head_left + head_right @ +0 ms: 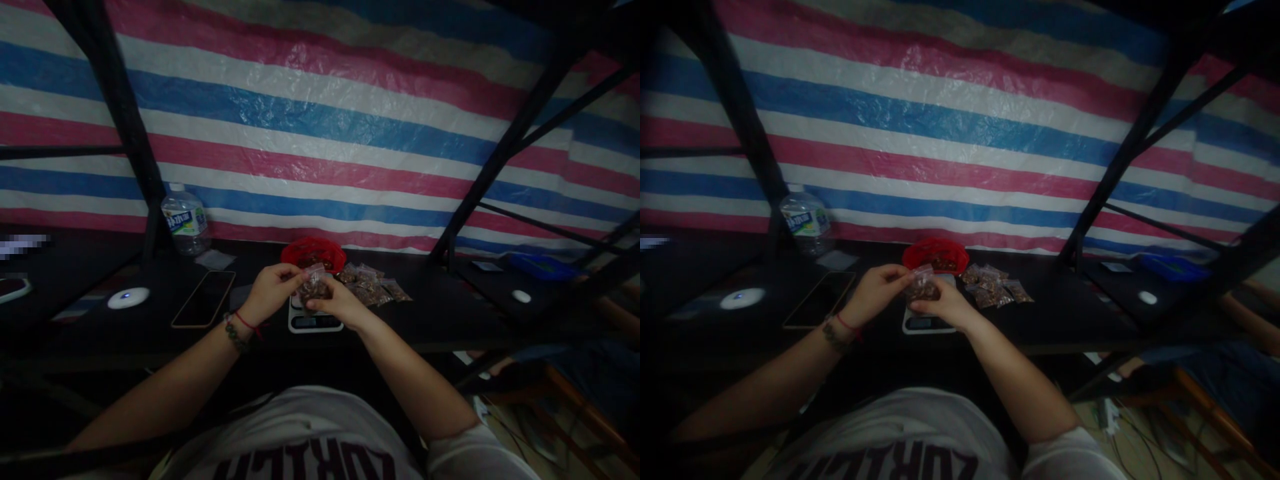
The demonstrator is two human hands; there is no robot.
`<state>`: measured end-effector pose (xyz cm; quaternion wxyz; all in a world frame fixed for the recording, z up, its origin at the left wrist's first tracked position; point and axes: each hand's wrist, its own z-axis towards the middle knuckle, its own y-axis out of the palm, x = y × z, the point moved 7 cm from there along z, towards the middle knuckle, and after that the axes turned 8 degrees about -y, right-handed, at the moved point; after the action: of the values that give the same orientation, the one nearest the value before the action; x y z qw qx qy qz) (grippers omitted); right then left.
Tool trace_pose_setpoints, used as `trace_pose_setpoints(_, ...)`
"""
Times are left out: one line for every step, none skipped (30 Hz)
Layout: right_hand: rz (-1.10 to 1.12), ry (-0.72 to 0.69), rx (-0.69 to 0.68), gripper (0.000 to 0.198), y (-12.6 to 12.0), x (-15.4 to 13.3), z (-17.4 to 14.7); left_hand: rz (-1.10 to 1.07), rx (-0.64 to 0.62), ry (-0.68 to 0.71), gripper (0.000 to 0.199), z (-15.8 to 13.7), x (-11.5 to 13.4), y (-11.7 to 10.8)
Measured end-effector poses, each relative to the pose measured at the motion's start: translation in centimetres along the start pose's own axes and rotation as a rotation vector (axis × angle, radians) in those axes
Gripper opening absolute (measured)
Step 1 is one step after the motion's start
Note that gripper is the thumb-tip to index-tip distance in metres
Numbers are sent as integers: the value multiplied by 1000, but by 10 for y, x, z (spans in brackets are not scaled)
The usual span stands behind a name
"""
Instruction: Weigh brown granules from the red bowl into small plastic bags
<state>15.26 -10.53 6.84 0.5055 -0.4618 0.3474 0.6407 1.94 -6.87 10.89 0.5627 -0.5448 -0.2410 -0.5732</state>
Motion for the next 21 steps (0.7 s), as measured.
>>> trace_pose_setpoints(28, 61, -14, 50, 3, 5, -2, -17, -13, 2, 36, 1, 0, 0)
trace_pose_setpoints(49, 111, -19, 46, 5, 9, -3, -25, -25, 3, 37, 1, 0, 0)
trace_pose_setpoints(60, 141, -12, 44, 5, 11, -4, -29, -31, 0, 37, 1, 0, -1)
trace_pose_setpoints(58, 149, 9, 42, 4, 13, -4, -37, -31, -10, 39, 2, 0, -1)
trace_pose_setpoints(49, 143, 38, 40, 1, 13, -3, -55, -26, -28, 41, 2, -1, -2)
trace_pose_setpoints(39, 130, 70, 38, -2, 13, -3, -84, -29, -51, 43, 2, -3, -3)
trace_pose_setpoints(35, 121, 101, 37, -5, 13, -3, -119, -44, -75, 44, 3, -4, -2)
trace_pose_setpoints(40, 121, 122, 37, -7, 13, -3, -158, -72, -95, 46, 3, -6, 0)
trace_pose_setpoints(55, 128, 127, 39, -7, 13, -3, -192, -107, -110, 49, 3, -7, 3)
trace_pose_setpoints(75, 138, 121, 39, -7, 13, -3, -217, -139, -117, 51, 4, -8, 6)
trace_pose_setpoints(94, 146, 112, 39, -5, 13, -3, -226, -162, -120, 51, 4, -9, 8)
trace_pose_setpoints(106, 148, 104, 40, -4, 13, -3, -215, -173, -118, 48, 4, -10, 9)
trace_pose_setpoints(109, 145, 101, 43, -3, 12, -3, -192, -168, -112, 43, 4, -11, 10)
trace_pose_setpoints(105, 139, 101, 45, -2, 11, -2, -161, -153, -101, 38, 4, -11, 9)
trace_pose_setpoints(97, 133, 104, 45, -2, 10, -2, -131, -132, -90, 35, 5, -11, 8)
trace_pose_setpoints(92, 129, 108, 42, -2, 9, -1, -109, -105, -81, 34, 5, -11, 6)
trace_pose_setpoints(91, 129, 112, 39, -3, 8, -1, -94, -74, -76, 35, 5, -11, 3)
trace_pose_setpoints(97, 127, 125, 36, -6, 5, -1, -81, -40, -70, 37, 6, -10, -1)
trace_pose_setpoints(108, 122, 150, 35, -11, 1, -1, -58, -5, -61, 39, 7, -10, -6)
trace_pose_setpoints(118, 111, 185, 34, -19, -4, -1, -16, 27, -49, 41, 8, -9, -13)
trace_pose_setpoints(118, 92, 228, 35, -28, -11, -2, 46, 50, -31, 43, 11, -9, -19)
